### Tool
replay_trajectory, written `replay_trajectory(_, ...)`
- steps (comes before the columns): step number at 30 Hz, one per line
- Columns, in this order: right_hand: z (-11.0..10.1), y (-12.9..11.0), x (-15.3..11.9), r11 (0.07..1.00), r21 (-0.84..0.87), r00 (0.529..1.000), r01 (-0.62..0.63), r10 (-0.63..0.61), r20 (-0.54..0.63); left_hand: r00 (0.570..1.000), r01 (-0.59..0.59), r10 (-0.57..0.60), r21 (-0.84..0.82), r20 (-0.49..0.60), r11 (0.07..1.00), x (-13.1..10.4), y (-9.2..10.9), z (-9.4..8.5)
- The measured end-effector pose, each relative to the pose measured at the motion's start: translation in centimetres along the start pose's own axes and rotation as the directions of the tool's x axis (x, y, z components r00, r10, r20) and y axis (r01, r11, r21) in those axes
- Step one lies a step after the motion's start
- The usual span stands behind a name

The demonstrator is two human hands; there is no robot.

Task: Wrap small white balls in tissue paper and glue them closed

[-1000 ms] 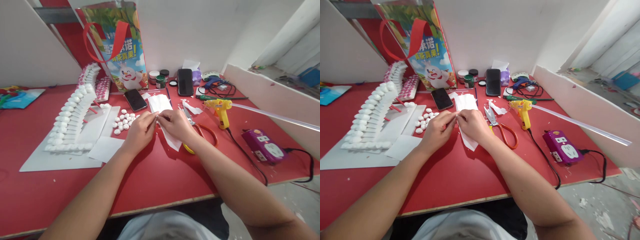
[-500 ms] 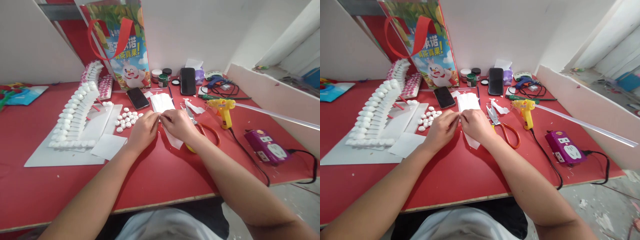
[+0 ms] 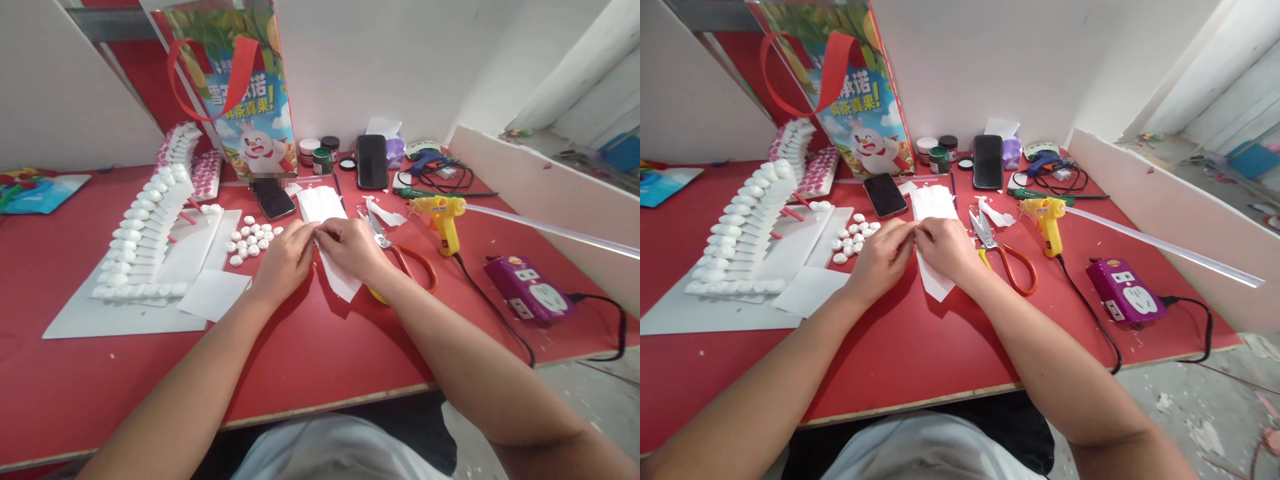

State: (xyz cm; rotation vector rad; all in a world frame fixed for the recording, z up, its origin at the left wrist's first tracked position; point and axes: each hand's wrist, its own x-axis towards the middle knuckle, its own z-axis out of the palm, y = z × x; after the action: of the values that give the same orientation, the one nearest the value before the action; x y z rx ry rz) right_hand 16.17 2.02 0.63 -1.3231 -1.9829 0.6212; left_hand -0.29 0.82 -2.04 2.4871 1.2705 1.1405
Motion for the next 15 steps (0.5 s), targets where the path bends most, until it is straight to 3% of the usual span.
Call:
replay_trajectory(4,0.1,0.2,0.0,0.999,0.035,1.0,0.004,-0.004,-0.005,0.998,0.046,-0.042,-0.105,0.041,0.993,0.0,-0.2,-0.3)
replay_trajectory(8,0.0,0.1,0.0,0.996,0.074,0.999,0.049,-0.051,0.018,0.997,0.078,-0.078,-0.2,0.005,0.977,0.0,-0.5,-0.5)
replay_trajectory(11,-0.5,-0.1,0.1,0.971,0.224,0.996,-0.084,0.073,0.058,0.991,0.115,-0.126,-0.202,-0.041,0.973,0.1,-0.3,-0.7)
replay_trajectory(13,-1.0,-0.2,0.4,0.853,0.427,0.953,-0.299,0.247,0.175,0.983,0.151,-0.172,-0.24,-0.068,0.959,0.3,0.0,-0.9)
replay_trajectory(15,-1.5,-0.1,0.7,0.61,0.615,0.866,-0.5,0.343,0.364,0.971,0.193,-0.226,-0.318,-0.071,0.928,0.4,0.1,-1.2)
